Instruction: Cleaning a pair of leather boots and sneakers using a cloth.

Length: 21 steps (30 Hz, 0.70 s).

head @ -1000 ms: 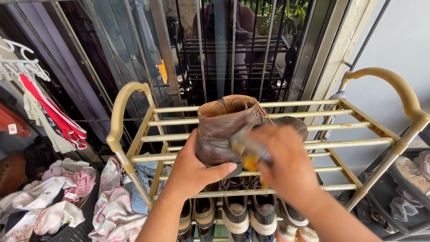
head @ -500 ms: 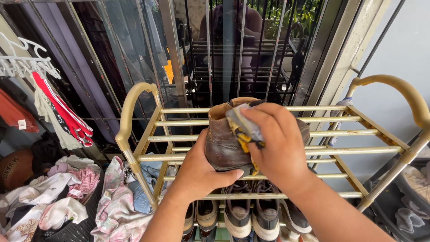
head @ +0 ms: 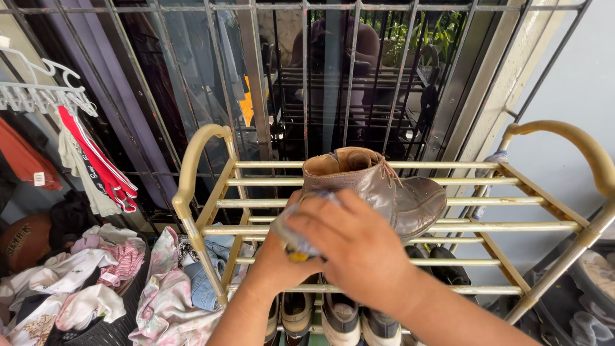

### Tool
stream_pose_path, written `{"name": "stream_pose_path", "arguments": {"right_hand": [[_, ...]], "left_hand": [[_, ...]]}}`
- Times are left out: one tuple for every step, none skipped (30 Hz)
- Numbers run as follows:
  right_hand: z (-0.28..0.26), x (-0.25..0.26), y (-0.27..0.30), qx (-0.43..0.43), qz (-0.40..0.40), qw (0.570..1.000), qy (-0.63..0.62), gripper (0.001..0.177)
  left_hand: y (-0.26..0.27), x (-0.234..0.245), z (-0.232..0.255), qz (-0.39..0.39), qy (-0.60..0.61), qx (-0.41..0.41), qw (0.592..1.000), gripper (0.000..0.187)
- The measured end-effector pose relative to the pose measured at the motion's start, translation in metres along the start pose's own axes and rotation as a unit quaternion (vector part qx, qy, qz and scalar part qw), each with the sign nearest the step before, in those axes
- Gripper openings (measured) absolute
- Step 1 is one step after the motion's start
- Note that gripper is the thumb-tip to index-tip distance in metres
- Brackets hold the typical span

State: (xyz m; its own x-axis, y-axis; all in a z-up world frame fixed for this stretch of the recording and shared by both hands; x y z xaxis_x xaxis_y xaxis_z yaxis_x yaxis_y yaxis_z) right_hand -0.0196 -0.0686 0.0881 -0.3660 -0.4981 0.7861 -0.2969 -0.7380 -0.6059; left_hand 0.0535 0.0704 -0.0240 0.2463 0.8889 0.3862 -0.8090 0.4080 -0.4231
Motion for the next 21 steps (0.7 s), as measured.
{"name": "stream_pose_path", "arguments": {"right_hand": [[0.000,-0.004,0.005,-0.004,-0.002,1.000,-0.001,0.068],[0.002,-0.005,0.010,-0.021,0.018,0.999,-0.024,0.067],[0.003,-0.006,0.014,-0.038,0.038,0.997,-0.046,0.066],[0.011,-0.008,0.022,-0.038,0.040,0.998,-0.044,0.066],[0.022,-0.006,0.032,-0.096,0.078,0.992,-0.027,0.066],[0.033,-0.005,0.042,-0.153,0.114,0.982,-0.010,0.066],[0.041,-0.009,0.049,-0.152,0.115,0.982,-0.009,0.066],[0.052,-0.011,0.061,-0.205,0.142,0.968,-0.018,0.060],[0.064,-0.014,0.073,-0.257,0.168,0.951,-0.026,0.054],[0.062,-0.015,0.075,-0.257,0.168,0.951,-0.025,0.054],[0.061,-0.016,0.079,-0.281,0.178,0.943,-0.001,0.052],[0.058,-0.017,0.085,-0.306,0.186,0.934,0.022,0.050],[0.050,-0.024,0.086,-0.308,0.184,0.933,0.023,0.050],[0.041,-0.030,0.086,-0.288,0.196,0.937,0.030,0.052],[0.032,-0.036,0.086,-0.267,0.207,0.940,0.037,0.055],[0.022,-0.044,0.088,-0.270,0.207,0.940,0.038,0.055],[0.011,-0.053,0.088,-0.231,0.190,0.954,0.022,0.062],[0.000,-0.062,0.088,-0.191,0.173,0.966,0.006,0.069],[-0.001,-0.063,0.090,-0.194,0.173,0.966,0.006,0.069],[-0.002,-0.065,0.091,-0.174,0.159,0.972,-0.017,0.070],[-0.005,-0.067,0.091,-0.155,0.145,0.976,-0.040,0.070]], "left_hand": [[0.001,-0.002,-0.005,-0.003,0.002,0.002,1.000,0.117],[0.000,-0.001,-0.008,0.010,-0.036,-0.005,0.999,0.122],[0.000,-0.001,-0.011,0.023,-0.074,-0.011,0.997,0.129],[-0.004,-0.001,0.018,0.023,-0.075,-0.014,0.997,0.129],[-0.008,0.000,0.042,0.018,-0.065,0.038,0.997,0.110],[-0.011,0.000,0.065,0.013,-0.054,0.090,0.994,0.093],[-0.011,0.000,0.059,0.014,-0.055,0.089,0.994,0.093],[-0.011,-0.001,0.056,0.018,-0.042,0.058,0.997,0.086],[-0.011,-0.002,0.052,0.023,-0.030,0.026,0.999,0.081],[-0.011,-0.004,0.050,0.022,-0.029,0.026,0.999,0.081],[-0.011,-0.005,0.047,0.037,-0.025,0.020,0.999,0.078],[-0.009,-0.008,0.044,0.052,-0.020,0.017,0.998,0.076],[-0.010,-0.011,0.044,0.051,-0.018,0.018,0.998,0.076],[-0.011,-0.013,0.043,0.056,0.007,0.027,0.998,0.073],[-0.013,-0.015,0.042,0.062,0.031,0.036,0.997,0.071],[-0.015,-0.013,0.047,0.059,0.032,0.037,0.997,0.071],[-0.017,-0.012,0.046,0.049,0.060,0.106,0.991,0.069],[-0.017,-0.010,0.045,0.038,0.087,0.175,0.980,0.067],[-0.018,-0.010,0.041,0.036,0.087,0.176,0.980,0.067],[-0.020,-0.011,0.041,0.030,0.135,0.117,0.984,0.065],[-0.021,-0.011,0.041,0.024,0.182,0.057,0.981,0.062]]}}
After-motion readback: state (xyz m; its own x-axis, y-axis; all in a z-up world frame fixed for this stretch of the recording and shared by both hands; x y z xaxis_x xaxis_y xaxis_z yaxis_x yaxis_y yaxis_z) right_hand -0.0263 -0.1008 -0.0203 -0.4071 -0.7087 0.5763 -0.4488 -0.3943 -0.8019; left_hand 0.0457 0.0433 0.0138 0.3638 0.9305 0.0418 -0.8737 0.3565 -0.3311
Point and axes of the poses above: each hand's wrist, its own y-axis away from the middle knuckle, its own x-axis out of the back of the hand, z = x × y, the point moved 4 cm from there along -y, towards the middle knuckle, and after that the axes turned 14 degrees about -z, right-handed, at the moved point
